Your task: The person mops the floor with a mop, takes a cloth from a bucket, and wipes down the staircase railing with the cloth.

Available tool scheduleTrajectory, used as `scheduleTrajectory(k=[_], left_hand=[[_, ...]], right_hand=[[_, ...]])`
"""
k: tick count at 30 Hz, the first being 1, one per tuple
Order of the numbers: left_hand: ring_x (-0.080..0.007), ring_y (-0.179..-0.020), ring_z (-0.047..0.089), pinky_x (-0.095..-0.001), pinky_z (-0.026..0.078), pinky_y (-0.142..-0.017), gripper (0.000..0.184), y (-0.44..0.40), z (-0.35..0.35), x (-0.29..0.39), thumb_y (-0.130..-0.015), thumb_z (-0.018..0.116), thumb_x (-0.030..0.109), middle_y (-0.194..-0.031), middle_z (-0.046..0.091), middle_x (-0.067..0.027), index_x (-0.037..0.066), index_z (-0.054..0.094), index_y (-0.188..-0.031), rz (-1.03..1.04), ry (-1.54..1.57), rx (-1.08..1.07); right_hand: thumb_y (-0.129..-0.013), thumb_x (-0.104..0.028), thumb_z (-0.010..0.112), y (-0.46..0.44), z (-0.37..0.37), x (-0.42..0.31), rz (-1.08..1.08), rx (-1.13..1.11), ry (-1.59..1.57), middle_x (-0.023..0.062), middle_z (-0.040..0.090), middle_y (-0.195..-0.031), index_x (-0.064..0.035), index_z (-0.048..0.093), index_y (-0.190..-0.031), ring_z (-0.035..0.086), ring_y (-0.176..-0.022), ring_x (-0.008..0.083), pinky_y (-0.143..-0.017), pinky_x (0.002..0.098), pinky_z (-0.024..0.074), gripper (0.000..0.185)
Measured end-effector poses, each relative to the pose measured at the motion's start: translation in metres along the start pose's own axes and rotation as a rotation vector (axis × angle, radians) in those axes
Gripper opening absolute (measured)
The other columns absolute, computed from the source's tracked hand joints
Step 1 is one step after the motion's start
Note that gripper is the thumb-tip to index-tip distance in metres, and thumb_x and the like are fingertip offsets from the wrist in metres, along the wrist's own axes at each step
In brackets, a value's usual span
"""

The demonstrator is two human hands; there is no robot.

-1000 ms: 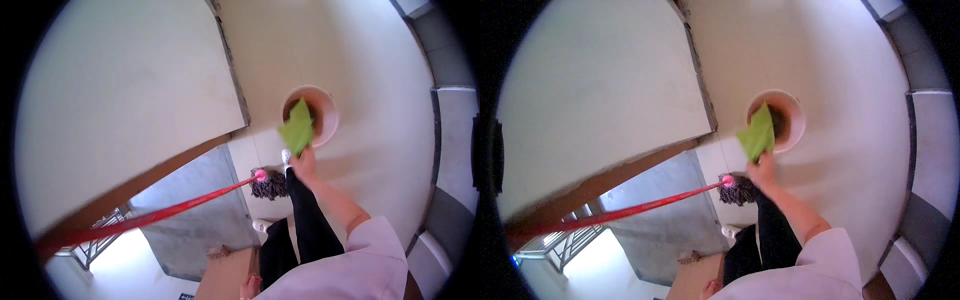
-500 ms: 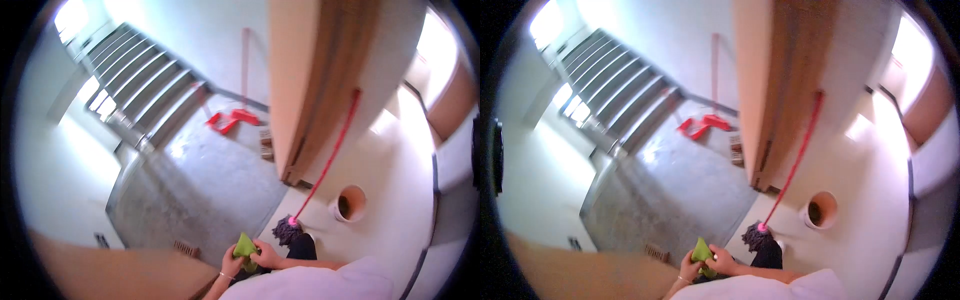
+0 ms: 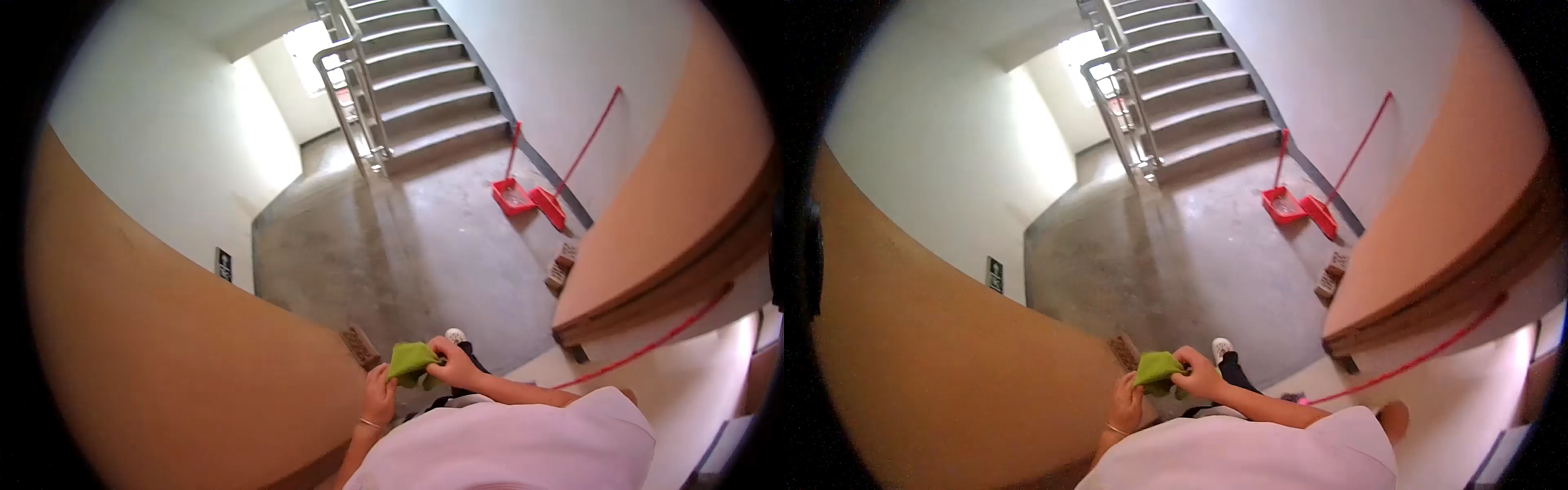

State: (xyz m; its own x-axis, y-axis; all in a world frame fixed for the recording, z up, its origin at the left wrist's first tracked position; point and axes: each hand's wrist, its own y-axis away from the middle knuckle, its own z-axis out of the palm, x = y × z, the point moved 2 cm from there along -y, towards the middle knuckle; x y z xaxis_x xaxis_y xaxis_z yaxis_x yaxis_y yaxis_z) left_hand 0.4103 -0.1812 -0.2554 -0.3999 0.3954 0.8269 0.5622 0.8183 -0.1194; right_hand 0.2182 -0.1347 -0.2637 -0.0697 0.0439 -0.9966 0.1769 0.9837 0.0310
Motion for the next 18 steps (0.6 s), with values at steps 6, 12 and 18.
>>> scheduleTrajectory(k=[6, 12, 18], left_hand=[[-0.0289, -0.09, 0.057, -0.0334, 0.043, -0.081, 0.026, -0.093, -0.039, -0.033, -0.085, 0.05, 0.014, -0.097, 0.06, -0.016, 0.0, 0.057, -0.106, -0.141, -0.054, 0.151], [-0.0117, -0.082, 0.056, -0.0244, 0.044, -0.075, 0.023, -0.251, -0.054, -0.009, -0.083, 0.057, 0.015, -0.087, 0.064, -0.0082, 0.0, 0.062, -0.099, -0.494, 0.316, 0.361], [-0.0134, -0.089, 0.057, -0.025, 0.044, -0.08, 0.025, -0.371, -0.032, -0.027, -0.079, 0.059, 0.008, -0.094, 0.064, -0.0076, 0.002, 0.062, -0.103, -0.255, 0.558, 0.26]], right_hand=[[-0.069, -0.016, 0.066, -0.126, -0.021, -0.004, -0.497, -0.178, 0.4, 0.0114, 0.049, -0.083, -0.0058, 0.05, -0.073, 0.045, -0.085, 0.029, -0.077, 0.0367, 0.0381, 0.02], [-0.072, -0.008, 0.06, -0.258, -0.047, -0.028, -0.327, 0.222, 0.439, 0.0185, 0.036, -0.109, -0.0045, 0.037, -0.111, 0.039, -0.106, 0.0362, -0.09, 0.0406, 0.0356, 0.045], [-0.079, -0.015, 0.057, -0.348, -0.009, 0.033, 0.141, -0.059, -0.159, 0.0156, 0.04, -0.117, -0.0057, 0.037, -0.118, 0.04, -0.112, 0.0284, -0.093, 0.0375, 0.0352, 0.045]])
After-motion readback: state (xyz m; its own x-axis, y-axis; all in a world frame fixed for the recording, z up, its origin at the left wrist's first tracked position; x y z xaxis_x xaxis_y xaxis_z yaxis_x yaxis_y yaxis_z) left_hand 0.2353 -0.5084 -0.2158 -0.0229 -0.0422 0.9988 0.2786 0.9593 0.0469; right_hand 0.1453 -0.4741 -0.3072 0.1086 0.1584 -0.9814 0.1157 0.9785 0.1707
